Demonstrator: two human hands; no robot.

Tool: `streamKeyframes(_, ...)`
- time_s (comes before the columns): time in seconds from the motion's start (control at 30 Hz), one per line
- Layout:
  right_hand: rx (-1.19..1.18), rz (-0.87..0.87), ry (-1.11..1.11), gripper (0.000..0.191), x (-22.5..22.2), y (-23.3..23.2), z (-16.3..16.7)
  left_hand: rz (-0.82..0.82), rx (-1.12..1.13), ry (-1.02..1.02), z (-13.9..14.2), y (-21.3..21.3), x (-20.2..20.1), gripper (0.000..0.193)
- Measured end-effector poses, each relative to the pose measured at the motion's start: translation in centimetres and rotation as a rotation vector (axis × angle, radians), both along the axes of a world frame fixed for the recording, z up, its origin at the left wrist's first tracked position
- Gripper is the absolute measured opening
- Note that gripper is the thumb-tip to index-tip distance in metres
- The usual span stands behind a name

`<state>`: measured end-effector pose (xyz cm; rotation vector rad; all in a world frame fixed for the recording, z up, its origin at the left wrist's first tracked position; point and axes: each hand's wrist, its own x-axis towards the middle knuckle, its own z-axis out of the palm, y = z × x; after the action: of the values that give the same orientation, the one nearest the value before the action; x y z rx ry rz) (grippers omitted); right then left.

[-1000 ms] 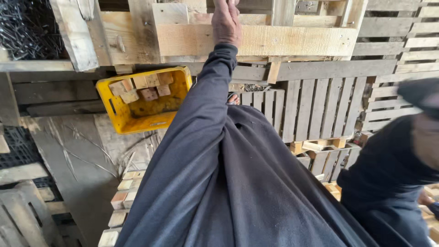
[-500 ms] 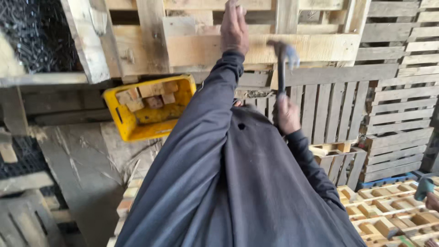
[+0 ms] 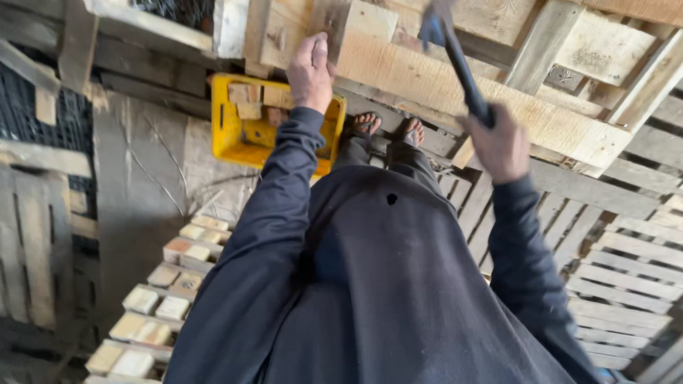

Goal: The person assembles wooden pallets by placing wooden planks onto a pallet frame, positioning nails, and hammering them in. The person repeatedly picks up planks, aligns them, and secures them with nails using a hammer.

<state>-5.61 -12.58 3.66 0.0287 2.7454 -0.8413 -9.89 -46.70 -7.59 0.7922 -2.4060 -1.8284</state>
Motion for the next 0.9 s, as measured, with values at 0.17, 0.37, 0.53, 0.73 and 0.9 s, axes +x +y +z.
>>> streamKeyframes(0.17, 0.328, 0.356, 0.054, 0.049, -10.7, 0.1, -2.3, -0.008, -0.132, 0.203, -1.5, 1.7, 1.2, 0.045)
streamKeyframes(0.37, 0.424, 0.529, 0.748, 0.043, -10.1, -3.1, -2.2, 0.133, 0.262, 0.095, -4.5, 1.7, 2.0, 0.049)
streamKeyframes(0.53, -0.373, 0.548, 0.043, 0.023, -5.2, -9.6, -4.3, -0.071, 0.159, 0.247, -4.7, -1.9, 1.0, 0.048)
streamKeyframes(0.73, 0.047, 0.69, 0.371, 0.067, -0.2, -12.3, -8.8, -0.696, -0.167, -0.014, 0.1, -8.4, -3.0, 0.091)
streamKeyframes(0.9, -0.104, 0.427, 0.031, 0.062, -3.3, -12.9, -14.9, -0.968, -0.601, 0.102, 2.3, -7.3, -4.2, 0.127)
